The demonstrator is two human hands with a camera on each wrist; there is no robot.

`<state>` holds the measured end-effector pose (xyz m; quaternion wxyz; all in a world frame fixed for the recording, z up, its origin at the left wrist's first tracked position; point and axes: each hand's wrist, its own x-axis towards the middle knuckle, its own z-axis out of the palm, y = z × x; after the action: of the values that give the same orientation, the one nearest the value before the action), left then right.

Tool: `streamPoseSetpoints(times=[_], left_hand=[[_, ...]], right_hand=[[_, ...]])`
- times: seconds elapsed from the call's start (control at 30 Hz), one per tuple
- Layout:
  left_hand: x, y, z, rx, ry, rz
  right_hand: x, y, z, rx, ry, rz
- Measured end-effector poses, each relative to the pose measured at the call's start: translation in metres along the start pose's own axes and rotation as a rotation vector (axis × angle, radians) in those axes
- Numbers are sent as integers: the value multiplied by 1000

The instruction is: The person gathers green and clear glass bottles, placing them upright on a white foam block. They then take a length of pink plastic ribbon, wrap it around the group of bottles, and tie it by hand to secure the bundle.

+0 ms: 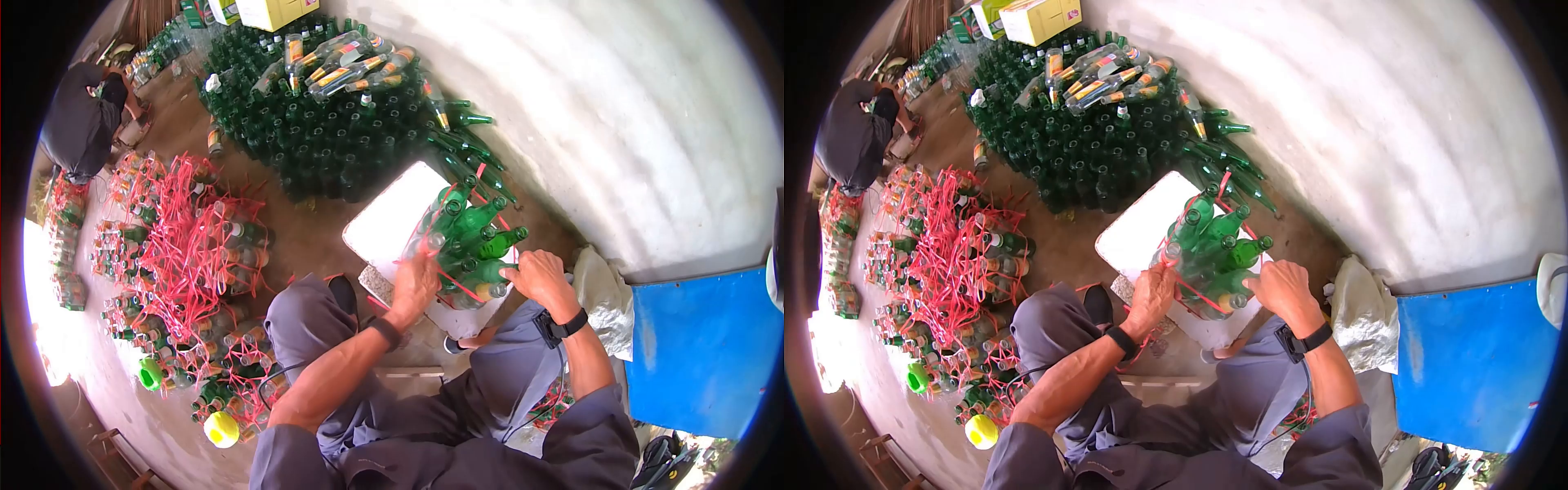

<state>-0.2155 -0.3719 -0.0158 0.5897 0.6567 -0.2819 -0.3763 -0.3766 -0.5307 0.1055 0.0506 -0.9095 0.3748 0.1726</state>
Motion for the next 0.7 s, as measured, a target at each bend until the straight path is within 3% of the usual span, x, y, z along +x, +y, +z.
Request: streamPoseSetpoints(times=[0.07, 0.23, 0.47, 0.7], left_hand=[[2, 0, -2, 80, -8, -38], [0, 10, -4, 46, -10, -37], [1, 8, -6, 67, -18, -79], [4, 1, -5, 114, -21, -39]], right_hand=[[-4, -6, -11, -29, 0, -15], [6, -34, -29, -144, 397, -146], [52, -47, -4, -67, 208, -221], [61, -45, -8, -71, 162, -215]])
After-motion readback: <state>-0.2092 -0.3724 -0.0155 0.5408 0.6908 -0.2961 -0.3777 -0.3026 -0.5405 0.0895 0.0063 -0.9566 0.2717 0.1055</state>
